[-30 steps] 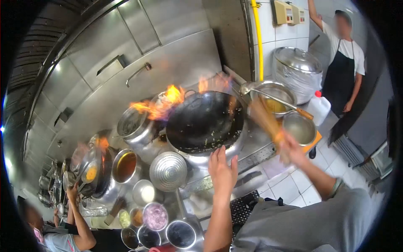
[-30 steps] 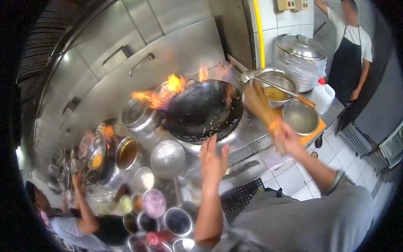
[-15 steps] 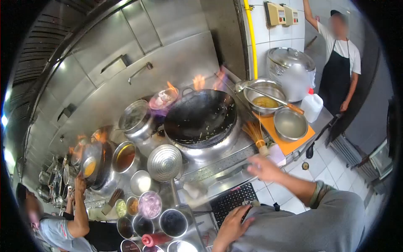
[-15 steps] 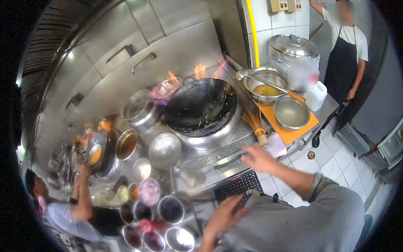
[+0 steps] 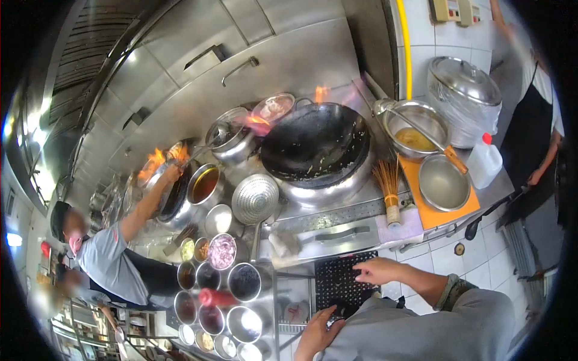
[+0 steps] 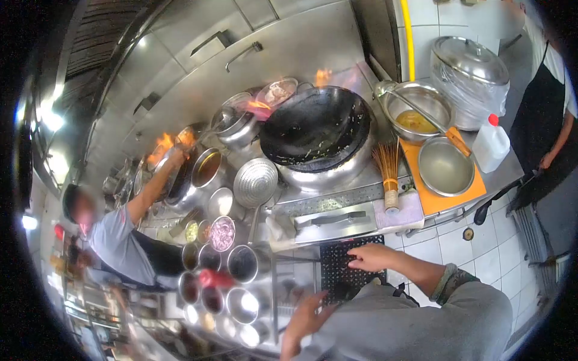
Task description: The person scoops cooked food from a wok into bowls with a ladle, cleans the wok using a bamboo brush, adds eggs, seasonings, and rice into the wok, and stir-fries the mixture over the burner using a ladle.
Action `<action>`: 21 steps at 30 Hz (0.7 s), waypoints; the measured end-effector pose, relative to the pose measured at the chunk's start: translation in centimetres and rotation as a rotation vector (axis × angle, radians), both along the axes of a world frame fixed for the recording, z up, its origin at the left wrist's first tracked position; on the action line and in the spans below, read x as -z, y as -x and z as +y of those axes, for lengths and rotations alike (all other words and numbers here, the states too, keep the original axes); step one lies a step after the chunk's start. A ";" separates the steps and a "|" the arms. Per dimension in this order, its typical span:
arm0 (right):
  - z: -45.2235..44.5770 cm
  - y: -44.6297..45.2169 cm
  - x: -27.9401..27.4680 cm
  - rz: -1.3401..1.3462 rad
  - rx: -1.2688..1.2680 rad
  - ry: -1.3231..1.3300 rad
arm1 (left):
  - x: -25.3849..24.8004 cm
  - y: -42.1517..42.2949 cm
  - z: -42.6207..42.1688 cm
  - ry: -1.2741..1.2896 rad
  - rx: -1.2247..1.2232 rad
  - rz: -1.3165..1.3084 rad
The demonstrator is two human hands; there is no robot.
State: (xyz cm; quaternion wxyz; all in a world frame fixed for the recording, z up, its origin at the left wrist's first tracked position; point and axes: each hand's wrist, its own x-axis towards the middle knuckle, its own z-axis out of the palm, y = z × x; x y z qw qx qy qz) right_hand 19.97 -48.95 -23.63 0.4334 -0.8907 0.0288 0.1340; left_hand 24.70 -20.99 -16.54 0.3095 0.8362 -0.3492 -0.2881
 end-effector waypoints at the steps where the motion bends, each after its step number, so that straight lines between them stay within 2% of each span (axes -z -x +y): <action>1: -0.6 0.5 0.1 0.004 0.019 0.043 | -0.6 0.5 -0.6 0.003 -0.003 0.033; 5: -2.2 2.3 0.6 0.003 0.042 0.022 | -2.8 0.8 -3.2 0.018 0.111 0.021; 7: -2.6 3.8 0.1 0.006 0.060 -0.018 | -4.6 -1.0 -6.0 0.023 0.277 -0.091; 9: -3.0 4.5 1.4 -0.056 0.031 -0.108 | -6.6 -3.7 -10.4 0.100 0.251 -0.400; 10: -3.2 5.5 2.5 -0.051 0.066 -0.140 | -5.6 -5.8 -12.9 0.206 0.171 -0.559; 11: -3.3 6.6 3.0 0.012 0.115 -0.201 | -6.3 -7.5 -15.5 0.192 0.117 -0.622; 12: -3.6 7.7 2.9 0.051 0.143 -0.137 | -6.7 -9.4 -18.3 0.144 0.061 -0.732; 14: -4.2 10.6 3.4 0.067 0.223 -0.095 | -5.0 -13.6 -23.3 0.102 -0.003 -0.985; 17: -4.8 15.5 5.9 0.069 0.413 -0.127 | -3.4 -17.7 -27.1 0.094 -0.029 -1.081; 19: -5.2 18.5 8.3 0.068 0.549 -0.186 | -3.4 -18.7 -27.6 -0.135 0.038 -0.941; 21: -5.0 22.0 9.5 0.099 0.690 -0.256 | -3.1 -19.6 -27.2 -0.068 0.033 -0.963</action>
